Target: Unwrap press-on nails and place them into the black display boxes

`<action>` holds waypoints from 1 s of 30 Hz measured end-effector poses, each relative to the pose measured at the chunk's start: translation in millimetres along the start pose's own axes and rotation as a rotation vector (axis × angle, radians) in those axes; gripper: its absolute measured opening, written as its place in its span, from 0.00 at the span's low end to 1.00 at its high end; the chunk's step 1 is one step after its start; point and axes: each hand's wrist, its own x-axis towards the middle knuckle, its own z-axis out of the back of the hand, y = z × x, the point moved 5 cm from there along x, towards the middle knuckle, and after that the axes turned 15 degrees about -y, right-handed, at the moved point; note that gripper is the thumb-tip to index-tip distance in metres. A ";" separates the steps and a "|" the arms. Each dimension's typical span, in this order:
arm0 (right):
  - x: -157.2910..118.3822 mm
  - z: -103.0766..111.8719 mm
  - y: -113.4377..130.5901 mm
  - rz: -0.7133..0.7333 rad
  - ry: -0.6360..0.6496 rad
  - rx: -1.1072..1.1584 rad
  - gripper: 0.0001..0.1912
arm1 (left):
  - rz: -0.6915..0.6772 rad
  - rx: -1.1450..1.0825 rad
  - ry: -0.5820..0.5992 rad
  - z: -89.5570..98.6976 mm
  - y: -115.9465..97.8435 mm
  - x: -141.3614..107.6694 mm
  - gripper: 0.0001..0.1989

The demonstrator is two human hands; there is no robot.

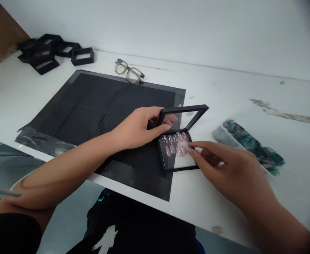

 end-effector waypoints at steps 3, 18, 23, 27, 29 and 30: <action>1.1 7.0 5.7 -0.116 -0.028 0.151 0.10 | -0.043 0.022 0.004 5.8 -5.1 2.4 0.10; 0.7 21.6 14.9 0.015 -0.198 0.456 0.25 | -0.230 -0.053 0.311 0.9 -17.1 -5.5 0.14; 5.9 18.6 17.7 0.139 0.012 0.402 0.06 | -0.292 -0.020 0.459 -2.1 -17.4 -7.9 0.18; -0.4 4.9 13.7 0.029 0.432 0.511 0.07 | -0.377 0.125 0.590 -2.9 -22.1 -14.5 0.24; -5.0 -2.9 9.8 -0.044 0.558 0.475 0.09 | -0.409 0.201 0.639 -5.1 -25.7 -20.9 0.36; -7.0 -6.7 8.4 -0.066 0.601 0.449 0.11 | -0.418 0.241 0.646 -6.8 -27.3 -24.1 0.41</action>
